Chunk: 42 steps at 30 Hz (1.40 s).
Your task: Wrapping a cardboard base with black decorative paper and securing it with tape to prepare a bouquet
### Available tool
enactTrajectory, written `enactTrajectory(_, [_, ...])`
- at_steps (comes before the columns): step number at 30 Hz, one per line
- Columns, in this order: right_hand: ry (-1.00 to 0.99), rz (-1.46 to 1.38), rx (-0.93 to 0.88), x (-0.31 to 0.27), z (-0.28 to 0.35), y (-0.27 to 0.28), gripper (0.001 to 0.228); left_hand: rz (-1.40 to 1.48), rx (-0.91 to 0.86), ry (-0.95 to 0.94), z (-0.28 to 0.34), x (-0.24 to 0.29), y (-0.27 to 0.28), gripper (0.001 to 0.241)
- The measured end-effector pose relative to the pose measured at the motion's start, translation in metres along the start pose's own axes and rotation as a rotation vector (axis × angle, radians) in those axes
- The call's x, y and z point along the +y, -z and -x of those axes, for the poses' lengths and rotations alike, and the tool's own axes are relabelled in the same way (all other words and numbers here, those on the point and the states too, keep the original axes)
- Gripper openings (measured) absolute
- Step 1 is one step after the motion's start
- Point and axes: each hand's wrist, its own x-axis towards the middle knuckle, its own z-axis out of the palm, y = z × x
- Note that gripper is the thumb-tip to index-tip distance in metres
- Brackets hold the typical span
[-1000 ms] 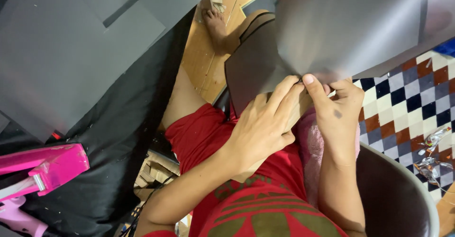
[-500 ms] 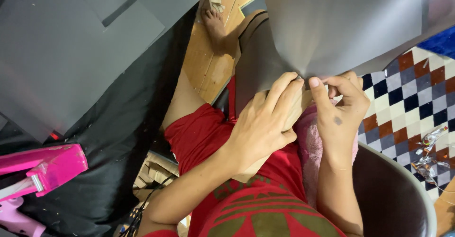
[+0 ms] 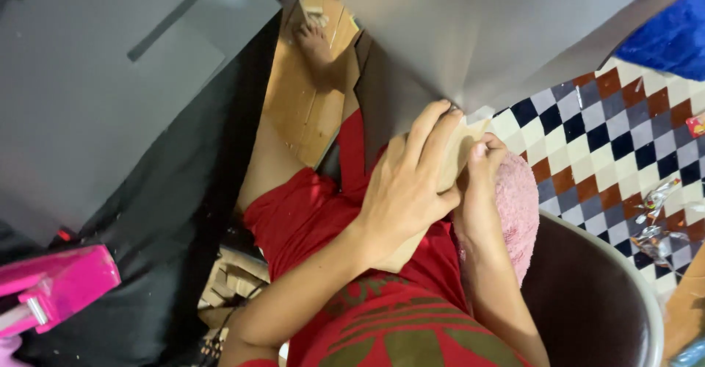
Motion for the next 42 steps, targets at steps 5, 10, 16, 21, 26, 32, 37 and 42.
enactTrajectory(5, [-0.075,0.114,-0.047,-0.012,-0.012,0.004,0.054,-0.071,0.062,-0.06,0.005,0.001,-0.026,0.081])
enactTrajectory(10, [-0.159,0.073,-0.042,-0.007,-0.016,0.005,0.074,-0.102,0.143,-0.039,0.01,0.002,-0.044,0.069])
enactTrajectory(16, [0.046,0.004,-0.16,0.064,-0.04,0.037,0.054,0.023,0.337,-0.112,0.018,-0.008,-0.072,0.09])
enactTrajectory(21, [0.046,0.041,-0.145,0.063,-0.042,0.04,0.048,0.065,0.325,-0.114,0.014,-0.009,-0.069,0.071])
enactTrajectory(26, [0.023,0.013,-0.117,0.074,-0.046,0.044,0.052,0.081,0.326,-0.121,0.013,-0.006,-0.065,0.064])
enactTrajectory(32, [0.06,0.151,0.016,0.041,-0.023,0.026,0.076,0.019,0.381,-0.122,0.016,-0.009,-0.074,0.075])
enactTrajectory(37, [-0.245,0.071,0.136,0.028,-0.012,0.028,0.118,0.064,0.356,-0.145,0.015,-0.009,-0.083,0.075])
enactTrajectory(42, [-0.119,-0.075,-0.035,0.067,-0.03,0.052,0.049,0.009,0.3,-0.129,0.02,-0.009,-0.084,0.06])
